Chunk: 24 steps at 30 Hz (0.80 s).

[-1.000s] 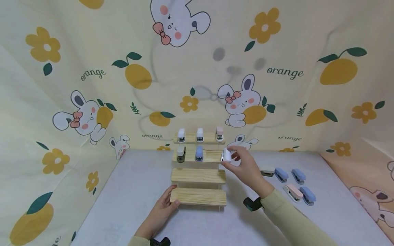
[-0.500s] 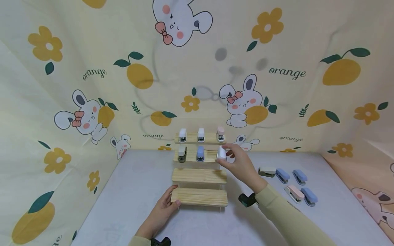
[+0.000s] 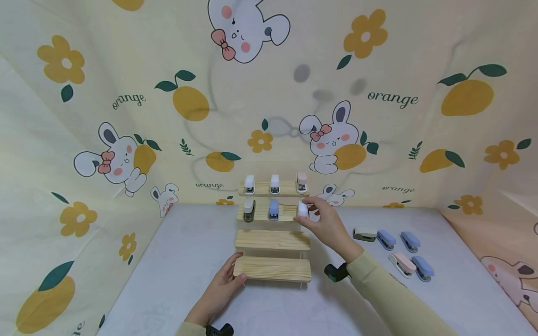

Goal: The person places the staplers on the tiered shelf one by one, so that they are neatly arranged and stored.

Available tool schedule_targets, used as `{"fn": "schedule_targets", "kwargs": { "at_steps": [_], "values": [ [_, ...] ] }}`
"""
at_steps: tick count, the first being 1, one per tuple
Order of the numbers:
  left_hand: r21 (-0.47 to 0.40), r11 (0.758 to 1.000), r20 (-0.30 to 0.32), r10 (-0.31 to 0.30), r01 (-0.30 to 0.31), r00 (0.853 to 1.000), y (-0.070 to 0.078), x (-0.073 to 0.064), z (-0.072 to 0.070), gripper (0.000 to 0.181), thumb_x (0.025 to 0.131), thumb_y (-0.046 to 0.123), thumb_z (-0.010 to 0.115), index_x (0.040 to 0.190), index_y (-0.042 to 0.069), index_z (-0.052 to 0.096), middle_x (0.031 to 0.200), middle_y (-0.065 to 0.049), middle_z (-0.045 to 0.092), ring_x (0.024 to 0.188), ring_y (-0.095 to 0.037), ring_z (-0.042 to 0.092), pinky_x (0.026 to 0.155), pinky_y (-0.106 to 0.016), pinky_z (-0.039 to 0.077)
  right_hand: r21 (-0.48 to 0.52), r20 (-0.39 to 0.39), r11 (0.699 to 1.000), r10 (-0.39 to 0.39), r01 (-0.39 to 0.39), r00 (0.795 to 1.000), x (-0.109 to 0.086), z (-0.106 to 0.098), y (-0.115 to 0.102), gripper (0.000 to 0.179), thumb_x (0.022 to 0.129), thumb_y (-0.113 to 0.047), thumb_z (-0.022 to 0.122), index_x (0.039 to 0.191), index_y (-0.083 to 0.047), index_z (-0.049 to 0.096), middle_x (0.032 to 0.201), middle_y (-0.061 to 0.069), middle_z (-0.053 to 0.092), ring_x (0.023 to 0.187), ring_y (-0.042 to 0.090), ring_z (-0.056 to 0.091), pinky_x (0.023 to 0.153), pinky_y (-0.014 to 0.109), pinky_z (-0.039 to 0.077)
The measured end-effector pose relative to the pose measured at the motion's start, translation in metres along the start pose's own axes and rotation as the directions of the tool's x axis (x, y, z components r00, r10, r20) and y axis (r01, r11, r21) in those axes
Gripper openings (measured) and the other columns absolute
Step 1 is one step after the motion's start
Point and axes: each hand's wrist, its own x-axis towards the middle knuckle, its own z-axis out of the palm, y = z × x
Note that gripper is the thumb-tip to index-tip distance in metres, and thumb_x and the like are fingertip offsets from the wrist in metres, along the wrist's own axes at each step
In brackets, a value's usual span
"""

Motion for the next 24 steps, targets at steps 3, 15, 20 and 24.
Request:
{"fn": "schedule_targets", "kwargs": {
  "at_steps": [3,15,20,24],
  "values": [
    [0.005,1.000,-0.005,-0.008,0.008,1.000,-0.0003,0.0002,-0.0002,0.074,0.091,0.035,0.067,0.152,0.019,0.028,0.156,-0.014,0.027,0.141,-0.028,0.028,0.111,-0.036,0.029,-0.021,0.038,1.000,0.000,0.000,0.999,-0.0004,-0.0002,0.0034,0.062,0.081,-0.040,0.078,0.131,-0.013,0.053,0.123,0.001,0.057,0.105,0.018,0.053,0.089,0.039,0.048],
    [0.004,1.000,-0.007,-0.010,0.010,1.000,-0.0028,0.0006,-0.0011,0.074,0.090,0.036,0.068,0.151,0.022,0.029,0.156,-0.013,0.028,0.141,-0.026,0.029,0.111,-0.035,0.030,-0.022,0.077,1.000,-0.007,0.008,0.997,-0.0029,0.0021,0.0075,0.065,0.085,-0.036,0.075,0.139,-0.013,0.046,0.132,0.004,0.052,0.119,0.023,0.050,0.099,0.047,0.044],
    [0.007,1.000,-0.004,-0.003,0.003,1.000,-0.0022,0.0007,-0.0005,0.074,0.091,0.035,0.067,0.151,0.020,0.028,0.156,-0.014,0.026,0.141,-0.028,0.027,0.111,-0.035,0.029,-0.015,0.060,1.000,0.000,0.001,0.998,-0.0023,0.0035,0.0062,0.066,0.084,-0.033,0.077,0.139,-0.012,0.045,0.129,0.005,0.052,0.117,0.023,0.050,0.098,0.049,0.045],
    [0.010,1.000,-0.007,-0.013,0.013,1.000,-0.0006,0.0008,-0.0002,0.073,0.091,0.036,0.067,0.151,0.019,0.028,0.156,-0.014,0.027,0.141,-0.029,0.027,0.111,-0.036,0.029,-0.013,0.056,1.000,0.006,-0.005,0.998,-0.0020,0.0032,0.0046,0.069,0.084,-0.032,0.077,0.140,-0.009,0.044,0.128,0.005,0.053,0.117,0.023,0.050,0.098,0.049,0.045]
  ]
}}
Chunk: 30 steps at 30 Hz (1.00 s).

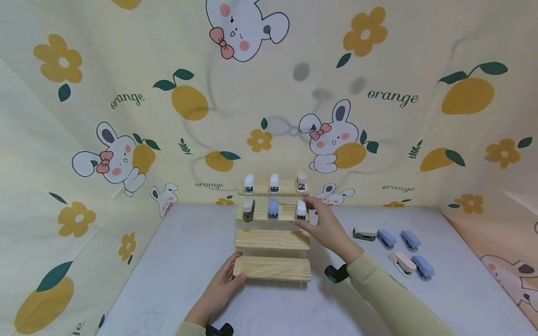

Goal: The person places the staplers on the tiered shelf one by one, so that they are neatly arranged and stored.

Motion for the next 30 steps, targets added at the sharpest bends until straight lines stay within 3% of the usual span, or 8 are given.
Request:
{"fn": "schedule_targets", "kwargs": {
  "at_steps": [11,18,24,30],
  "values": [
    [0.008,1.000,-0.007,-0.016,0.016,1.000,0.001,0.000,0.001,0.074,0.091,0.037,0.067,0.151,0.022,0.028,0.156,-0.013,0.027,0.141,-0.028,0.029,0.112,-0.037,0.029,0.029,-0.004,1.000,0.011,-0.011,1.000,-0.002,0.000,0.003,0.070,0.083,-0.034,0.078,0.140,-0.011,0.043,0.125,0.003,0.053,0.113,0.024,0.051,0.092,0.040,0.047],
    [0.020,1.000,-0.015,-0.023,0.024,1.000,0.001,-0.001,0.001,0.074,0.090,0.039,0.067,0.151,0.022,0.028,0.156,-0.012,0.026,0.141,-0.027,0.029,0.112,-0.037,0.029,0.010,-0.005,0.997,0.080,-0.080,0.997,-0.013,-0.006,0.013,0.074,0.081,-0.044,0.077,0.140,-0.015,0.043,0.130,0.006,0.052,0.110,0.025,0.053,0.091,0.044,0.049],
    [0.025,0.999,-0.015,-0.024,0.025,1.000,0.001,-0.001,0.001,0.075,0.090,0.041,0.067,0.152,0.023,0.028,0.157,-0.012,0.026,0.141,-0.027,0.029,0.111,-0.036,0.029,-0.007,-0.020,0.995,0.101,-0.101,0.995,-0.027,-0.019,0.034,0.075,0.082,-0.042,0.077,0.142,-0.014,0.042,0.131,0.007,0.052,0.111,0.026,0.052,0.093,0.046,0.047],
    [0.033,0.999,-0.010,-0.017,0.017,1.000,0.000,0.000,0.000,0.075,0.089,0.041,0.067,0.151,0.024,0.028,0.156,-0.011,0.027,0.141,-0.026,0.028,0.112,-0.038,0.027,-0.077,-0.028,0.985,0.150,-0.152,0.988,-0.039,-0.034,0.062,0.087,0.077,-0.060,0.072,0.141,-0.009,0.042,0.133,0.011,0.052,0.115,0.029,0.051,0.096,0.049,0.045]
  ]
}}
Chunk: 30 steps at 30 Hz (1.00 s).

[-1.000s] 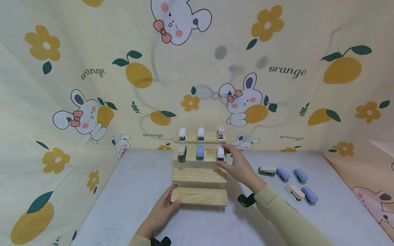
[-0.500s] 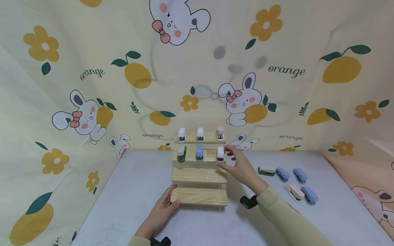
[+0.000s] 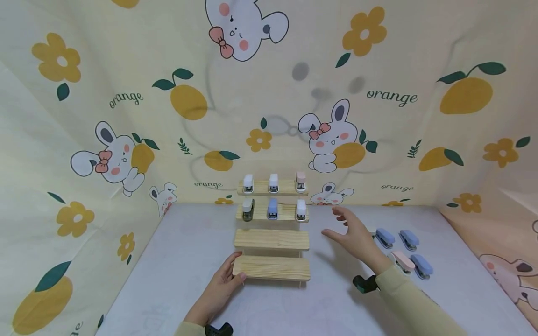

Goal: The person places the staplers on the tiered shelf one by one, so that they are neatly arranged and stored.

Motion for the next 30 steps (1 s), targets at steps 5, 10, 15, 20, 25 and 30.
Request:
{"fn": "schedule_targets", "kwargs": {
  "at_steps": [5,10,15,20,25,30],
  "values": [
    [-0.004,1.000,0.013,0.017,-0.017,1.000,-0.001,0.000,-0.001,0.074,0.090,0.039,0.067,0.151,0.024,0.028,0.156,-0.011,0.028,0.141,-0.026,0.028,0.112,-0.038,0.027,-0.028,0.017,0.998,0.052,-0.052,0.998,-0.006,-0.013,0.019,0.090,0.077,-0.062,0.070,0.141,-0.005,0.041,0.135,0.016,0.050,0.117,0.035,0.049,0.096,0.054,0.044],
    [-0.002,1.000,0.014,0.018,-0.018,1.000,-0.001,-0.001,-0.001,0.073,0.091,0.039,0.066,0.151,0.024,0.028,0.156,-0.011,0.028,0.141,-0.026,0.029,0.112,-0.039,0.028,-0.019,0.041,0.996,0.084,-0.083,0.996,-0.012,-0.026,0.034,0.092,0.078,-0.060,0.071,0.142,-0.003,0.038,0.138,0.020,0.047,0.121,0.038,0.045,0.097,0.057,0.042],
    [0.010,1.000,0.005,0.014,-0.014,1.000,0.000,-0.001,0.000,0.073,0.090,0.040,0.066,0.151,0.025,0.029,0.156,-0.011,0.027,0.141,-0.026,0.028,0.113,-0.039,0.027,-0.027,0.067,0.991,0.136,-0.134,0.989,-0.014,-0.036,0.050,0.097,0.077,-0.064,0.069,0.143,-0.002,0.035,0.140,0.023,0.044,0.126,0.041,0.041,0.100,0.061,0.038],
    [0.013,1.000,-0.003,0.007,-0.007,1.000,0.001,-0.001,-0.001,0.073,0.090,0.040,0.067,0.151,0.026,0.030,0.156,-0.010,0.027,0.141,-0.026,0.028,0.113,-0.038,0.026,-0.062,0.088,0.983,0.175,-0.170,0.981,-0.011,-0.042,0.061,0.101,0.075,-0.068,0.068,0.143,0.000,0.036,0.139,0.025,0.044,0.127,0.044,0.038,0.100,0.064,0.034],
    [-0.005,1.000,0.003,0.007,-0.006,1.000,0.002,-0.001,-0.001,0.074,0.090,0.038,0.067,0.151,0.023,0.029,0.156,-0.012,0.026,0.141,-0.027,0.027,0.113,-0.039,0.026,-0.112,0.104,0.975,0.204,-0.192,0.973,-0.009,-0.042,0.070,0.103,0.073,-0.071,0.068,0.142,0.000,0.037,0.137,0.025,0.046,0.125,0.046,0.038,0.099,0.066,0.034],
    [-0.019,1.000,0.007,-0.002,0.002,1.000,0.003,-0.001,0.000,0.074,0.090,0.037,0.067,0.151,0.021,0.029,0.157,-0.013,0.025,0.141,-0.028,0.027,0.112,-0.039,0.027,-0.141,0.109,0.966,0.234,-0.218,0.966,-0.007,-0.042,0.078,0.104,0.071,-0.072,0.068,0.142,-0.001,0.038,0.136,0.023,0.047,0.125,0.046,0.035,0.099,0.066,0.034]
  ]
}}
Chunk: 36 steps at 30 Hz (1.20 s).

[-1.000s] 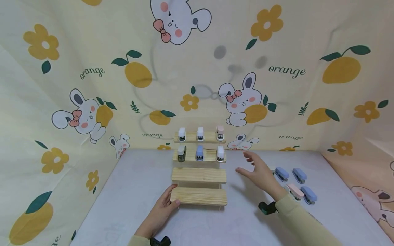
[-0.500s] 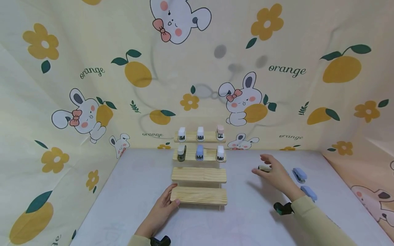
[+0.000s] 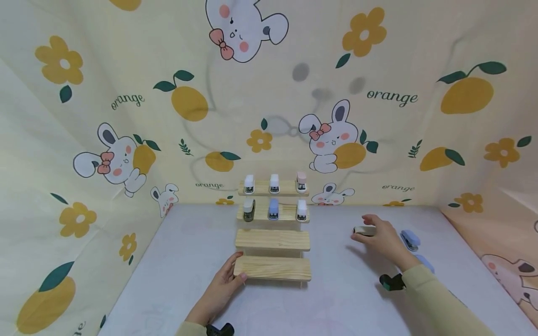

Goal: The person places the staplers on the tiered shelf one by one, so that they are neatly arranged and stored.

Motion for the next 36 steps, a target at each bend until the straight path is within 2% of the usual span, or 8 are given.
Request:
{"fn": "schedule_targets", "kwargs": {
  "at_steps": [4,13,18,23,30,36],
  "values": [
    [-0.009,1.000,0.003,0.004,-0.004,1.000,-0.001,0.001,0.000,0.073,0.091,0.036,0.067,0.151,0.021,0.029,0.157,-0.013,0.025,0.141,-0.028,0.028,0.112,-0.038,0.028,-0.011,0.001,1.000,0.012,-0.012,1.000,0.002,0.001,0.004,0.102,0.073,-0.069,0.070,0.141,0.000,0.038,0.137,0.024,0.047,0.125,0.046,0.035,0.100,0.065,0.033],
    [-0.018,0.999,0.010,0.034,-0.034,0.999,-0.004,0.001,-0.001,0.071,0.092,0.034,0.066,0.151,0.020,0.029,0.157,-0.014,0.025,0.141,-0.029,0.028,0.111,-0.035,0.030,-0.032,0.027,0.999,0.014,-0.013,1.000,0.006,0.005,0.012,0.085,0.082,-0.051,0.073,0.141,-0.001,0.039,0.138,0.025,0.046,0.125,0.047,0.035,0.099,0.066,0.032],
    [-0.018,1.000,0.002,0.018,-0.018,1.000,-0.005,0.001,-0.001,0.071,0.091,0.036,0.067,0.151,0.023,0.030,0.156,-0.011,0.026,0.141,-0.027,0.029,0.111,-0.034,0.029,-0.057,0.014,0.998,-0.020,0.021,1.000,0.006,0.006,0.013,0.073,0.085,-0.040,0.074,0.138,0.000,0.043,0.135,0.025,0.048,0.122,0.047,0.038,0.099,0.064,0.033],
    [-0.002,1.000,0.006,0.028,-0.028,1.000,-0.004,0.001,-0.001,0.072,0.091,0.037,0.066,0.151,0.022,0.028,0.155,-0.013,0.029,0.140,-0.028,0.031,0.112,-0.038,0.028,-0.088,0.009,0.995,-0.042,0.043,0.999,0.005,0.006,0.013,0.063,0.086,-0.027,0.074,0.134,0.004,0.046,0.133,0.027,0.050,0.118,0.049,0.041,0.096,0.064,0.036],
    [-0.007,1.000,0.006,0.022,-0.022,1.000,-0.004,0.000,-0.001,0.072,0.091,0.037,0.067,0.151,0.024,0.029,0.155,-0.011,0.029,0.140,-0.026,0.030,0.112,-0.038,0.027,-0.106,0.035,0.994,0.022,-0.018,0.999,0.009,0.007,0.011,0.053,0.089,-0.015,0.068,0.134,0.003,0.047,0.130,0.029,0.050,0.116,0.047,0.043,0.094,0.064,0.038],
    [-0.002,1.000,-0.001,0.025,-0.025,1.000,-0.006,0.001,-0.001,0.073,0.091,0.037,0.067,0.151,0.024,0.029,0.155,-0.011,0.029,0.140,-0.026,0.030,0.113,-0.038,0.027,-0.149,0.019,0.989,0.028,-0.025,0.999,0.012,0.008,0.010,0.045,0.090,-0.010,0.064,0.131,0.004,0.050,0.127,0.030,0.053,0.115,0.048,0.046,0.094,0.065,0.038]
  ]
}}
